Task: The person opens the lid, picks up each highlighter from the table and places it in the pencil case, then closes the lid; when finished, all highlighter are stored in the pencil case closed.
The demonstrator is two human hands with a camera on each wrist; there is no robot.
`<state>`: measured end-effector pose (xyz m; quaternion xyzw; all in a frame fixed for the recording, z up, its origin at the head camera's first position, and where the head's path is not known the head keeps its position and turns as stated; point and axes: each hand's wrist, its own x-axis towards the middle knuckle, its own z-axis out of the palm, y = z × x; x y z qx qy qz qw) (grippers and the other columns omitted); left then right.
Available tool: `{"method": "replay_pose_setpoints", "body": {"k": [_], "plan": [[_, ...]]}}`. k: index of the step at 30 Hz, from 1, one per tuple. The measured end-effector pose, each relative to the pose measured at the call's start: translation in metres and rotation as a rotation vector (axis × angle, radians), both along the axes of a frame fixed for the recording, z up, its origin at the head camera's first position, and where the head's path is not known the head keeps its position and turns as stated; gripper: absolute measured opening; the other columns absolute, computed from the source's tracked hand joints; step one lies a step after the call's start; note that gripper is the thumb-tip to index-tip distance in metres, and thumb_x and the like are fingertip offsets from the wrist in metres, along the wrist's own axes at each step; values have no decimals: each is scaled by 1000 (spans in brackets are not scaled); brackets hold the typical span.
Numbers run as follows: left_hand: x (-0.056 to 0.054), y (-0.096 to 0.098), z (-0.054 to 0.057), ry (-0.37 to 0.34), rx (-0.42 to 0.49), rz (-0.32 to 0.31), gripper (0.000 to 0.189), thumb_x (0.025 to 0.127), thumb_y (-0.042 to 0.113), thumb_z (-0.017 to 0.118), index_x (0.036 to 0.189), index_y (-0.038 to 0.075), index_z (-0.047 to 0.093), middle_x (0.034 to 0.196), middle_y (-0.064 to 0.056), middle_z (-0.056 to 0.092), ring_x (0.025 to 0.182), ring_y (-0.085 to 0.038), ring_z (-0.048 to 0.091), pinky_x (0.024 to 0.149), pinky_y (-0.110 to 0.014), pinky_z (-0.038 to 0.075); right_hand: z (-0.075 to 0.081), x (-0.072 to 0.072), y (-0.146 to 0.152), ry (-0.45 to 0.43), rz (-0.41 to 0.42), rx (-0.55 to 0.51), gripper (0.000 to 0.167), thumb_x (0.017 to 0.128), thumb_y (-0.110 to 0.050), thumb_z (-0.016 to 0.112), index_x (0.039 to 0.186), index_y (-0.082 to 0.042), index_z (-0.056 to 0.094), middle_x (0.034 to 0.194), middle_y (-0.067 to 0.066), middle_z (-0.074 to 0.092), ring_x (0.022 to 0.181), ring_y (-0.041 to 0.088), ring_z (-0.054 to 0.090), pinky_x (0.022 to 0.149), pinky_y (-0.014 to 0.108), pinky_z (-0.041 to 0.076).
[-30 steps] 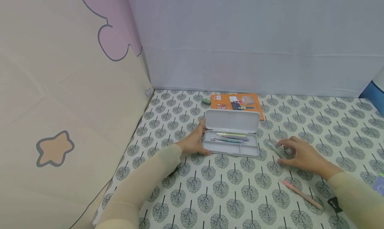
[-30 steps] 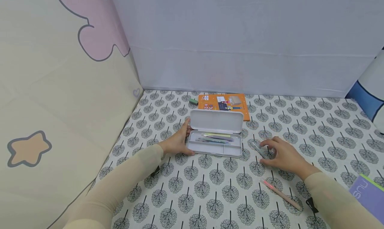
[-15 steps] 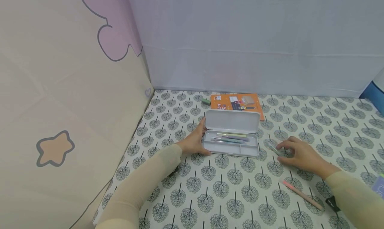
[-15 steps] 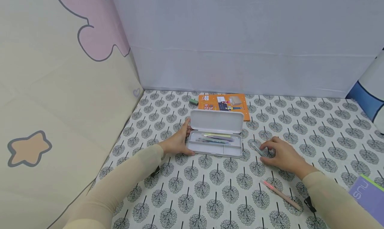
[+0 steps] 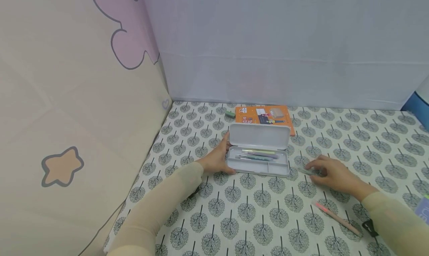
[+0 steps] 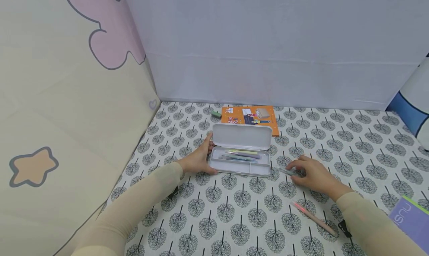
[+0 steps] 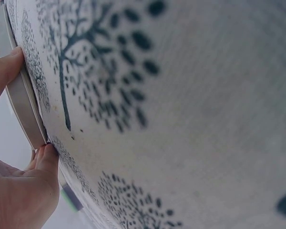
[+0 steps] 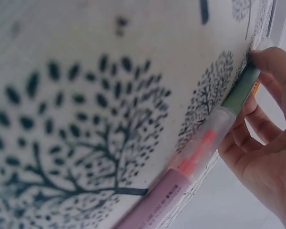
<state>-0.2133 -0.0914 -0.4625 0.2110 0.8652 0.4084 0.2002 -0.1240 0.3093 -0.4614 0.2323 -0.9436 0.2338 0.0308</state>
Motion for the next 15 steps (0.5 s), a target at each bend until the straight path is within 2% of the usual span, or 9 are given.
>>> {"method": "replay_pose_setpoints", "body": {"k": [8, 15], "plan": [[-1, 0, -1, 5, 0, -5, 153, 52, 17, 94, 150, 35, -22, 146, -6, 41, 132, -18, 44, 118, -36, 29, 0, -2, 0, 6, 7, 6, 34, 74, -9, 80, 103, -23, 69, 84, -10, 54, 64, -1, 39, 53, 18, 37], [-1, 0, -2, -9, 19, -2, 152, 51, 16, 94, 151, 37, -19, 146, -5, 41, 133, -19, 43, 117, -38, 31, 9, -5, -4, -42, -28, 36, 32, 75, -10, 78, 103, -22, 69, 81, -11, 55, 65, -1, 44, 54, 19, 40]]}}
